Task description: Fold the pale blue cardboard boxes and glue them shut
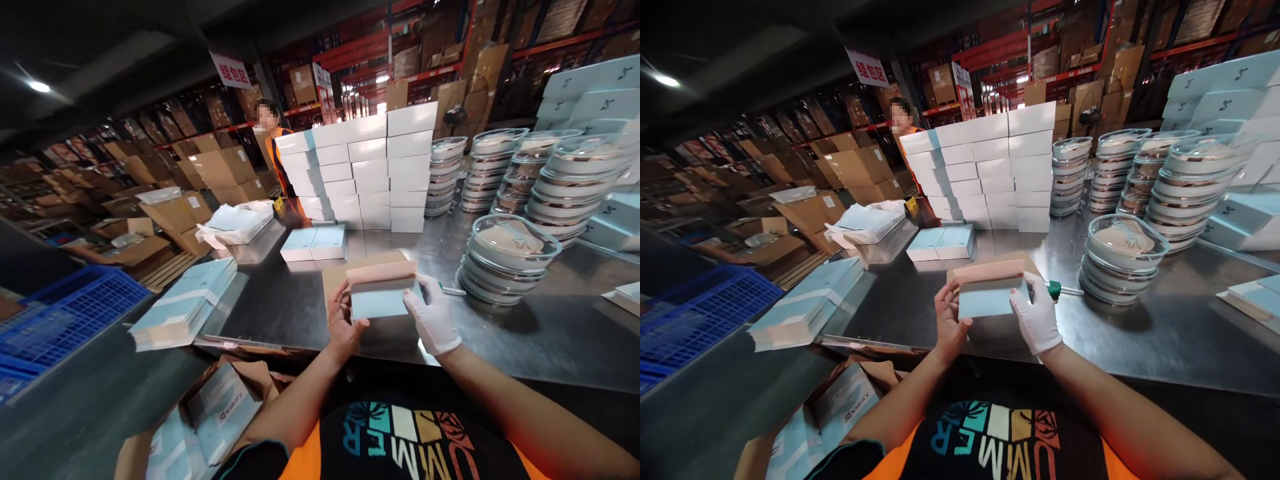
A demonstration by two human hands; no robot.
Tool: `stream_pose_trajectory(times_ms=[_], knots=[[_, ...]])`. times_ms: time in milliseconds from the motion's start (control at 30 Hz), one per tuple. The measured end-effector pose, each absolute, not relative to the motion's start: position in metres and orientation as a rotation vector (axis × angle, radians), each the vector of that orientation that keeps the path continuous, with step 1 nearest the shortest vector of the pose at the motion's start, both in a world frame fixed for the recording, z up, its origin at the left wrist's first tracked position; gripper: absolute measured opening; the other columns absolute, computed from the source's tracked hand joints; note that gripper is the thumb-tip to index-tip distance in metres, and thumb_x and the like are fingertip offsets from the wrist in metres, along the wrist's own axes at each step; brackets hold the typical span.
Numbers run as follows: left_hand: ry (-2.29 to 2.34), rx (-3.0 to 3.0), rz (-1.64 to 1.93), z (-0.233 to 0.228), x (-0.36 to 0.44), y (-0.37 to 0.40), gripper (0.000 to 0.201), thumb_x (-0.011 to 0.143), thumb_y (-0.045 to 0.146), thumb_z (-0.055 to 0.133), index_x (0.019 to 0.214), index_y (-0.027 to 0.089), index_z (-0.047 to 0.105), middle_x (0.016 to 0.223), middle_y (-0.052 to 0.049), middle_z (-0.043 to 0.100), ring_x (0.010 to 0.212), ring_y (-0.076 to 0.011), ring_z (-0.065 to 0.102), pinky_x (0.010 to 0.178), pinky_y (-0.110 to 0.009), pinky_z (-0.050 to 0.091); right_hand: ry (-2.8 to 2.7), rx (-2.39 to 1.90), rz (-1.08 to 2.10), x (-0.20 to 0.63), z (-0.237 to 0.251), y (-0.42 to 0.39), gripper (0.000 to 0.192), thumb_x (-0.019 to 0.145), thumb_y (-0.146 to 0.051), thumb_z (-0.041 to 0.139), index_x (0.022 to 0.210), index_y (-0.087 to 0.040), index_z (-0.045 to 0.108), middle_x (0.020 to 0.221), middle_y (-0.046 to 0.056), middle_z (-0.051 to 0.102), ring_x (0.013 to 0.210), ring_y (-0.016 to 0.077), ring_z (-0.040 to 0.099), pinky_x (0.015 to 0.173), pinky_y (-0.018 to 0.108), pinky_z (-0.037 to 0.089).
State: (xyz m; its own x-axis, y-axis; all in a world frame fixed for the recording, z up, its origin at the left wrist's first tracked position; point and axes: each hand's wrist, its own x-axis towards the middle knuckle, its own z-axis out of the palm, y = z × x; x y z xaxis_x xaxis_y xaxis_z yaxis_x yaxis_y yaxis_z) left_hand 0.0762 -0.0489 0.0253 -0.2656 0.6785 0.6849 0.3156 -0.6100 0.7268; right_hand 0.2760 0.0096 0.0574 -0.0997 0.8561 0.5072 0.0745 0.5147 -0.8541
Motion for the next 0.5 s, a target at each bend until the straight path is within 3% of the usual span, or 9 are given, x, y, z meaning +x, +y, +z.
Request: stream_pose_trajectory(times_ms=[100, 200, 300, 367, 433, 500], knots=[[1.246, 1.869, 1.820, 0.019, 0.067, -0.049, 0.081, 0.074, 0.087, 0.079, 0.125, 0.023, 0.075, 0.121, -0.015, 0.074, 0.129, -0.0369, 0.062, 0.116, -0.056, 0.048, -1.480, -0.828, 0.715, 0.282, 0.058, 0.020, 0.049, 0.096, -0.035, 0.065, 0.144, -0.026, 0.057, 0.141, 0.012, 0.073, 0.119, 0.0267, 0.074, 0.104, 0.046, 0.062], [1.290, 1.875, 1.738, 0.022, 0.056, -0.052, 0.075, 0.070, 0.084, 0.085, 0.111, 0.022, 0.080, 0.109, -0.012, 0.074, 0.119, -0.0349, 0.065, 0.114, -0.054, 0.048, -1.639, -0.908, 0.601, 0.304, 0.059, 0.034, 0.049, 0.100, -0.041, 0.060, 0.146, -0.024, 0.058, 0.143, 0.015, 0.071, 0.120, 0.0276, 0.074, 0.102, 0.046, 0.061], [1.356, 1.744, 1.853, 0.031, 0.052, -0.055, 0.073, 0.072, 0.084, 0.084, 0.110, 0.022, 0.080, 0.106, -0.011, 0.075, 0.115, -0.0332, 0.067, 0.110, -0.050, 0.050, -1.877, -1.364, 0.522, 0.325, 0.056, 0.049, 0.041, 0.085, -0.051, 0.075, 0.109, -0.018, 0.074, 0.111, 0.020, 0.079, 0.100, 0.0376, 0.077, 0.090, 0.053, 0.061], [1.404, 1.678, 1.919, 0.038, 0.052, -0.056, 0.073, 0.073, 0.086, 0.081, 0.108, 0.023, 0.080, 0.107, -0.011, 0.076, 0.118, -0.0336, 0.067, 0.109, -0.048, 0.050, -1.959, -1.548, 0.598, 0.331, 0.052, 0.056, 0.028, 0.070, -0.042, 0.085, 0.083, -0.021, 0.072, 0.081, 0.016, 0.077, 0.078, 0.0381, 0.075, 0.074, 0.052, 0.061], [1.413, 1.630, 1.974, 0.043, 0.054, -0.057, 0.074, 0.075, 0.088, 0.077, 0.108, 0.022, 0.079, 0.112, -0.012, 0.076, 0.119, -0.0338, 0.068, 0.107, -0.046, 0.051, -1.962, -1.548, 0.689, 0.330, 0.047, 0.060, 0.022, 0.063, -0.033, 0.087, 0.073, -0.025, 0.068, 0.066, 0.011, 0.073, 0.065, 0.0344, 0.071, 0.064, 0.047, 0.059], [1.384, 1.592, 2.017, 0.048, 0.055, -0.058, 0.074, 0.076, 0.088, 0.076, 0.108, 0.021, 0.079, 0.116, -0.013, 0.075, 0.117, -0.0330, 0.069, 0.103, -0.044, 0.052, -1.940, -1.530, 0.762, 0.329, 0.045, 0.061, 0.018, 0.063, -0.029, 0.083, 0.073, -0.027, 0.069, 0.064, 0.008, 0.073, 0.060, 0.0314, 0.070, 0.059, 0.043, 0.057]])
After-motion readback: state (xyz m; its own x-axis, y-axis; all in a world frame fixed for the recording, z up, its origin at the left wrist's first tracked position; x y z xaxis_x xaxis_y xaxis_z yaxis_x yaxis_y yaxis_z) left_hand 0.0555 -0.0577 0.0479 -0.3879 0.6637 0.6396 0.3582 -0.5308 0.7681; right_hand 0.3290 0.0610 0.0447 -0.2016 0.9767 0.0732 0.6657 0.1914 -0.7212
